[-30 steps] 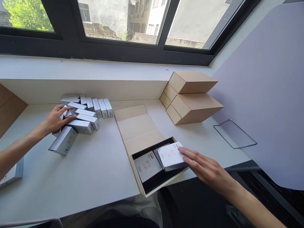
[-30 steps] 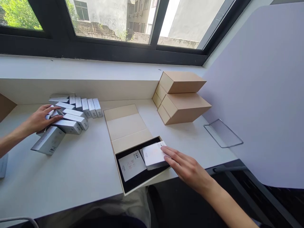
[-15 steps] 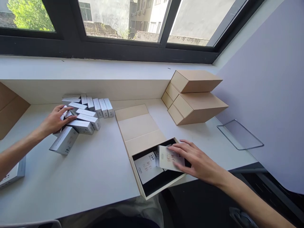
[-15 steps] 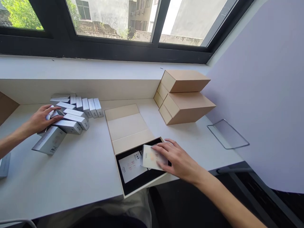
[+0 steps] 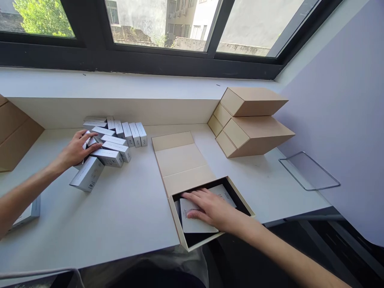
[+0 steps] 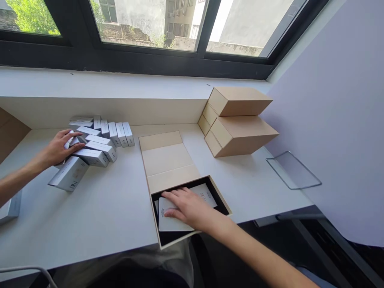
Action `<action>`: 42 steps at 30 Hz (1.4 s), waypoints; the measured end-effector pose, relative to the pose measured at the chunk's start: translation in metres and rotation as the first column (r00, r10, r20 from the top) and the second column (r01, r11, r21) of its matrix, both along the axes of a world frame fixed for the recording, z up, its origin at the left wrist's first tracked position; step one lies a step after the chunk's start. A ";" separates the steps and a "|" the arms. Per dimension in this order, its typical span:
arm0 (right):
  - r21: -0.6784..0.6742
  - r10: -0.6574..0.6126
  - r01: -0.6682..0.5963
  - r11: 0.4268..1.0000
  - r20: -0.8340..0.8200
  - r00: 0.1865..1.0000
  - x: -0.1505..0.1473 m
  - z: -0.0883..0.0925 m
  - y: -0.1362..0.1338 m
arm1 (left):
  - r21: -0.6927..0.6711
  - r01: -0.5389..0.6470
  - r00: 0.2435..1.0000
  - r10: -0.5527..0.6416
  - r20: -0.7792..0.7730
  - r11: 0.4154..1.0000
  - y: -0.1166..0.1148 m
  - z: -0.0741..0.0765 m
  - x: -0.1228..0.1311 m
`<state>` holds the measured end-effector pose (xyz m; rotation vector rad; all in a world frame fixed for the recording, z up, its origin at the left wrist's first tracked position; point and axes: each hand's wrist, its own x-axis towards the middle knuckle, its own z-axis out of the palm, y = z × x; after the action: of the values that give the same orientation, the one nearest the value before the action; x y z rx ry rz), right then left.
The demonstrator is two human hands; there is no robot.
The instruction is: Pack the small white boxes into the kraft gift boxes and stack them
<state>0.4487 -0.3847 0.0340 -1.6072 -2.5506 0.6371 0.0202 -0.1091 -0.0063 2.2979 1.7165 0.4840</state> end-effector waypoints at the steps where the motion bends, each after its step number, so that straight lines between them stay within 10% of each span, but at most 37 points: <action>1: -0.020 -0.016 0.017 1.000 0.015 1.000 -0.003 -0.001 0.002 | -0.001 0.000 1.000 0.000 0.002 1.000 0.000 0.000 0.000; 6: 0.009 0.043 -0.043 0.999 0.014 0.999 -0.005 -0.001 -0.005 | 0.021 0.002 0.999 -0.002 0.036 1.000 0.003 -0.005 -0.001; 11: 0.349 0.128 -0.021 0.937 -0.286 0.950 -0.016 0.030 0.010 | 0.056 0.047 0.992 -0.053 0.114 0.997 0.008 -0.007 0.003; 16: 0.166 -0.138 0.189 0.968 -0.282 0.950 -0.061 0.058 0.131 | 0.047 0.041 0.987 -0.047 0.155 0.998 0.011 -0.007 0.004; 20: 0.043 -0.293 0.312 0.949 -0.242 0.925 -0.097 0.038 0.241 | 0.035 0.049 0.984 -0.054 0.168 0.998 0.011 -0.008 0.005; 25: 0.006 -0.351 0.368 0.930 -0.286 0.891 -0.099 0.009 0.285 | -0.003 0.039 0.985 -0.038 0.166 0.999 0.010 -0.006 0.009; 31: -0.023 -0.378 0.428 0.903 -0.512 0.771 -0.031 0.039 0.241 | -0.018 0.043 0.987 -0.040 0.158 0.999 0.009 -0.010 0.009; 36: 0.106 -0.343 0.527 0.843 -0.649 0.679 0.048 0.081 0.151 | -0.021 0.050 0.991 -0.047 0.128 0.999 0.008 -0.014 0.007; 42: 0.511 -0.378 0.497 0.701 -0.324 0.867 0.076 0.114 0.009 | -0.025 0.038 0.998 -0.036 0.057 0.999 0.007 -0.016 -0.001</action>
<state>0.5250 -0.3759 0.1484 -1.7010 -1.8286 -0.0480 0.0188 -0.1025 -0.0221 2.2714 1.6414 0.5104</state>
